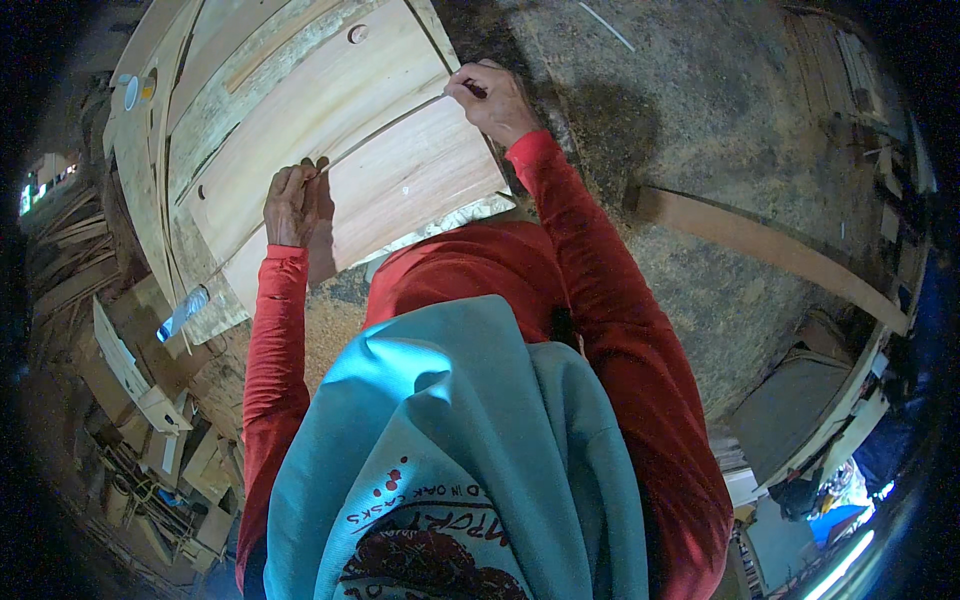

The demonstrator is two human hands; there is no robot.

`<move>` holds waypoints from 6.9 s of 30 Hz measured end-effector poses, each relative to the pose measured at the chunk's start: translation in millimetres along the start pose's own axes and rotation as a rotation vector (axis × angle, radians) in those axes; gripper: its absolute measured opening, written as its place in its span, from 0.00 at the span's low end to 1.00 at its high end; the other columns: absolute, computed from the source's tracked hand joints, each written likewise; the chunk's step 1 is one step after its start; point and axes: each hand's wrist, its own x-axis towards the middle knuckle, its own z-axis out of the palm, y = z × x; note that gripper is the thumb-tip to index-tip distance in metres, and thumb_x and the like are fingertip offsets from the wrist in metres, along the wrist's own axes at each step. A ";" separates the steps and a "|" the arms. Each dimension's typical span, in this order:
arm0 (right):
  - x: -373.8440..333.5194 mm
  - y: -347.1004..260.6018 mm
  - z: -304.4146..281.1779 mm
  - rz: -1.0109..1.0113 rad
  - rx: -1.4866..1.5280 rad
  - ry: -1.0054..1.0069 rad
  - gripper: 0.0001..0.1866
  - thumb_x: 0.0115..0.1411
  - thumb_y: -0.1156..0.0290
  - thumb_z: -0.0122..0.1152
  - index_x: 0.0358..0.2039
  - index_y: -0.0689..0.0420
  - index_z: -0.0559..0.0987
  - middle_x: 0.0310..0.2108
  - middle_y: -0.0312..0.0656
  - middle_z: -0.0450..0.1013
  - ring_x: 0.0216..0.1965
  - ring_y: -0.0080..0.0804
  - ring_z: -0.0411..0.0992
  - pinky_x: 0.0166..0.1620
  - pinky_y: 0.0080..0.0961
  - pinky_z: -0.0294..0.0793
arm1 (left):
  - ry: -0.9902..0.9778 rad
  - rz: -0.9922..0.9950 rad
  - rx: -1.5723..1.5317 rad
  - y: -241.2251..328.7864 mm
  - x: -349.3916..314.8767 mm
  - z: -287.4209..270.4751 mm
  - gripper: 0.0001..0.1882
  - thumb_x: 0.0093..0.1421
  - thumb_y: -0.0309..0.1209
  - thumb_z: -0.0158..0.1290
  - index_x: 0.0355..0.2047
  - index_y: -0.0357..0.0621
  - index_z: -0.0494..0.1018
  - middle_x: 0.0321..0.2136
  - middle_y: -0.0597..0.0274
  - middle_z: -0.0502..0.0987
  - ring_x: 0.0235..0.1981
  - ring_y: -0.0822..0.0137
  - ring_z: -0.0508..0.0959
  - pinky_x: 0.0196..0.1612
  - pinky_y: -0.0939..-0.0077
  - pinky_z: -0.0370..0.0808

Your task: Applying glue to wood strips and measuring them on a board for assembly.

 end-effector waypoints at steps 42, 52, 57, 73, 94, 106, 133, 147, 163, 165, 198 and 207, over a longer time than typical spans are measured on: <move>-3.1 14.2 -2.2 0.129 0.128 0.065 0.09 0.64 0.77 0.61 0.45 0.63 0.77 0.37 0.36 0.79 0.38 0.19 0.75 0.43 0.18 0.74 | -0.096 -0.206 -0.075 4.2 6.6 -12.1 0.09 0.60 0.29 0.61 0.40 0.46 0.77 0.38 0.55 0.81 0.42 0.52 0.81 0.45 0.61 0.80; -34.0 2.2 15.4 0.068 0.098 0.222 0.18 0.61 0.86 0.57 0.53 0.64 0.73 0.42 0.41 0.81 0.43 0.24 0.78 0.49 0.20 0.75 | -0.095 -0.123 -0.113 -17.1 1.5 -4.4 0.11 0.60 0.29 0.61 0.43 0.44 0.78 0.39 0.53 0.80 0.42 0.53 0.81 0.47 0.64 0.79; -37.4 -10.4 21.5 0.061 0.124 0.292 0.21 0.57 0.86 0.58 0.53 0.62 0.74 0.44 0.45 0.81 0.40 0.31 0.80 0.42 0.26 0.79 | -0.105 -0.128 -0.084 -0.8 7.6 -8.7 0.08 0.59 0.27 0.62 0.40 0.42 0.78 0.37 0.53 0.79 0.41 0.54 0.80 0.47 0.65 0.77; -41.1 -13.0 25.2 0.059 0.054 0.297 0.23 0.57 0.87 0.61 0.54 0.63 0.74 0.45 0.44 0.81 0.40 0.24 0.79 0.44 0.21 0.78 | -0.017 -0.085 -0.117 -12.6 0.2 6.3 0.07 0.57 0.21 0.61 0.37 0.40 0.78 0.35 0.54 0.79 0.39 0.56 0.80 0.46 0.68 0.77; -39.9 -12.4 21.8 0.043 0.029 0.272 0.23 0.57 0.85 0.62 0.54 0.62 0.74 0.45 0.43 0.81 0.40 0.27 0.79 0.44 0.23 0.77 | 0.019 -0.096 -0.159 -2.7 3.0 6.4 0.08 0.54 0.19 0.62 0.36 0.41 0.79 0.35 0.56 0.80 0.39 0.57 0.79 0.45 0.69 0.77; -37.5 -8.3 20.2 0.074 0.067 0.243 0.23 0.57 0.84 0.61 0.54 0.62 0.74 0.45 0.48 0.81 0.42 0.35 0.80 0.44 0.28 0.80 | -0.070 -0.104 -0.056 -6.1 6.5 3.8 0.10 0.57 0.23 0.60 0.40 0.41 0.77 0.37 0.54 0.79 0.39 0.54 0.80 0.45 0.67 0.77; -31.7 1.2 19.7 0.115 0.134 0.243 0.18 0.59 0.85 0.58 0.51 0.63 0.77 0.43 0.43 0.80 0.42 0.26 0.78 0.45 0.22 0.77 | -0.001 -0.006 -0.193 7.2 18.6 6.6 0.06 0.56 0.21 0.59 0.34 0.41 0.76 0.32 0.54 0.77 0.37 0.52 0.78 0.42 0.64 0.76; -12.7 -11.4 12.1 -0.039 -0.180 0.098 0.15 0.51 0.84 0.65 0.40 0.58 0.80 0.39 0.49 0.70 0.38 0.48 0.74 0.40 0.36 0.75 | -0.045 -0.110 -0.110 3.8 11.3 3.1 0.15 0.58 0.26 0.60 0.46 0.47 0.74 0.40 0.53 0.78 0.42 0.50 0.80 0.44 0.60 0.79; 6.2 -98.2 94.2 -0.290 -0.237 -0.056 0.05 0.58 0.74 0.67 0.33 0.57 0.78 0.29 0.44 0.73 0.29 0.47 0.73 0.35 0.37 0.74 | 0.510 -0.820 -0.093 -31.8 -184.8 -67.0 0.10 0.66 0.32 0.56 0.41 0.38 0.75 0.36 0.56 0.77 0.36 0.63 0.79 0.42 0.69 0.76; 8.8 -116.2 121.2 -0.414 -0.262 -0.182 0.06 0.57 0.77 0.66 0.35 0.58 0.78 0.30 0.45 0.73 0.32 0.45 0.73 0.36 0.35 0.74 | 0.579 -1.001 -0.199 -45.4 -208.9 -71.4 0.13 0.69 0.37 0.54 0.40 0.37 0.76 0.35 0.59 0.78 0.33 0.68 0.78 0.39 0.73 0.76; -33.3 -131.5 360.3 -0.568 -0.460 -0.392 0.10 0.52 0.81 0.63 0.36 0.56 0.80 0.30 0.44 0.71 0.35 0.46 0.69 0.39 0.39 0.70 | 0.345 -0.962 -0.612 -296.3 -213.7 -89.0 0.20 0.54 0.42 0.67 0.37 0.37 0.80 0.28 0.57 0.82 0.29 0.66 0.81 0.37 0.71 0.78; -33.6 -128.1 366.0 -0.603 -0.470 -0.337 0.03 0.52 0.73 0.58 0.29 0.54 0.75 0.26 0.41 0.66 0.33 0.43 0.65 0.34 0.38 0.63 | 0.364 -0.945 -0.664 -300.5 -213.4 -85.9 0.10 0.60 0.30 0.65 0.36 0.36 0.78 0.26 0.62 0.80 0.27 0.72 0.80 0.31 0.73 0.80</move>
